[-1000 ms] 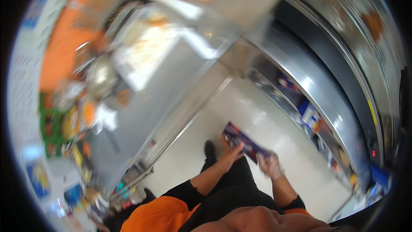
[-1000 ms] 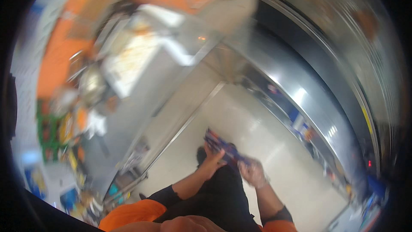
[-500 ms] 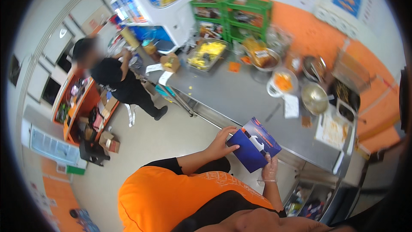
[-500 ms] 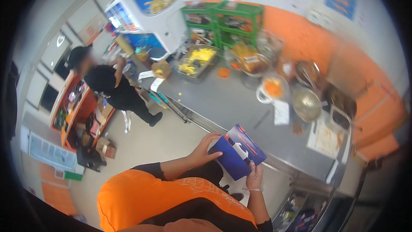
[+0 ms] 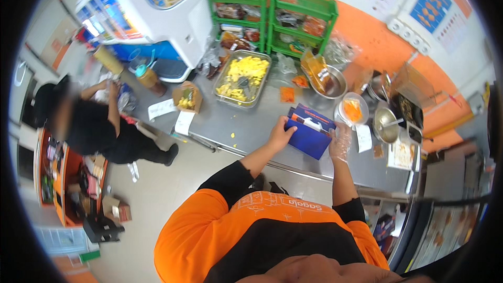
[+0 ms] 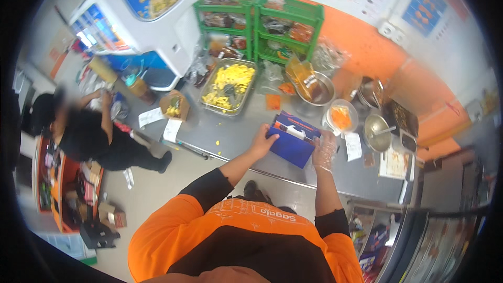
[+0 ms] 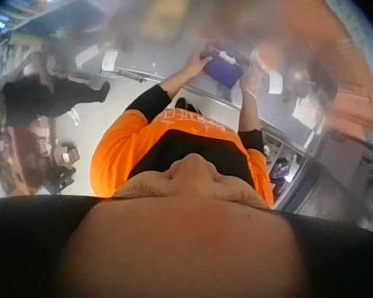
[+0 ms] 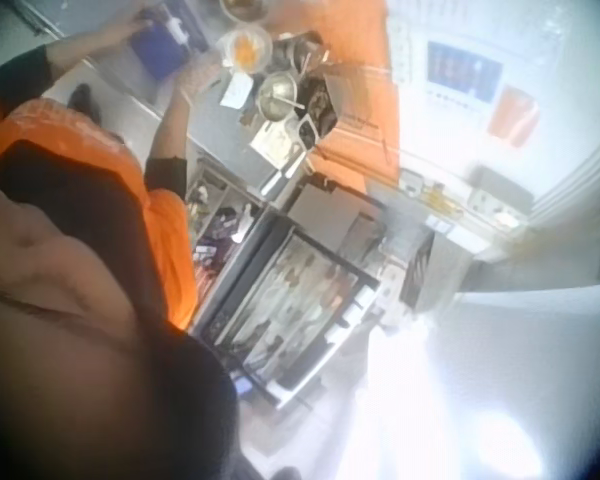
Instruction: The person scoops cooked rice into a paper food container, then adds fried chicken pieces and scrambled eggs from metal trays. They handle printed order receipts, placing them on a warming cabinet, and retrieve napkins from a dispenser to complete the order.
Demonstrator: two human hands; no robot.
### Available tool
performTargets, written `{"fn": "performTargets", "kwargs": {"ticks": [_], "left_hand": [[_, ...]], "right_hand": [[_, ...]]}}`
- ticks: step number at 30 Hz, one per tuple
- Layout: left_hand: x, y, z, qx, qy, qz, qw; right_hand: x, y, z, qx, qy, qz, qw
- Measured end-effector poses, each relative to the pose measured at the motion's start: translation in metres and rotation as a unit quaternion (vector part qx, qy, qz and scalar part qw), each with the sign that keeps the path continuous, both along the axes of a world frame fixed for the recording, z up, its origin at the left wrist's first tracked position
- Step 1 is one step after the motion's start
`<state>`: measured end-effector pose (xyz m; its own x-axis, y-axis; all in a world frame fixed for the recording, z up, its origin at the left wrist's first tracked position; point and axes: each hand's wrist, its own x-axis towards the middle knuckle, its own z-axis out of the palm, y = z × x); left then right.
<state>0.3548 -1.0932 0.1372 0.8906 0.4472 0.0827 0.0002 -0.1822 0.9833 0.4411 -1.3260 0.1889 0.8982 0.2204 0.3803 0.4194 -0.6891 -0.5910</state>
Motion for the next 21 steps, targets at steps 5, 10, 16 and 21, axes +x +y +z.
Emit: {"fn": "performTargets", "kwargs": {"ticks": [5,10,16,21], "left_hand": [[-0.041,0.04,0.079,-0.08,-0.053,-0.2,0.975],[-0.101,0.08,0.161,-0.01,-0.058,-0.355,0.933],[-0.124,0.137,0.166,-0.076,0.053,-0.496,0.863],[-0.164,0.138,0.152,-0.243,0.127,-0.417,0.867]], "right_hand": [[-0.072,0.019,0.111,-0.13,-0.169,0.018,0.977],[-0.094,0.016,0.142,-0.09,0.011,0.347,0.933],[-0.105,0.056,0.112,0.213,0.475,0.533,0.667],[-0.101,0.05,0.131,0.264,0.508,0.498,0.651]]}}
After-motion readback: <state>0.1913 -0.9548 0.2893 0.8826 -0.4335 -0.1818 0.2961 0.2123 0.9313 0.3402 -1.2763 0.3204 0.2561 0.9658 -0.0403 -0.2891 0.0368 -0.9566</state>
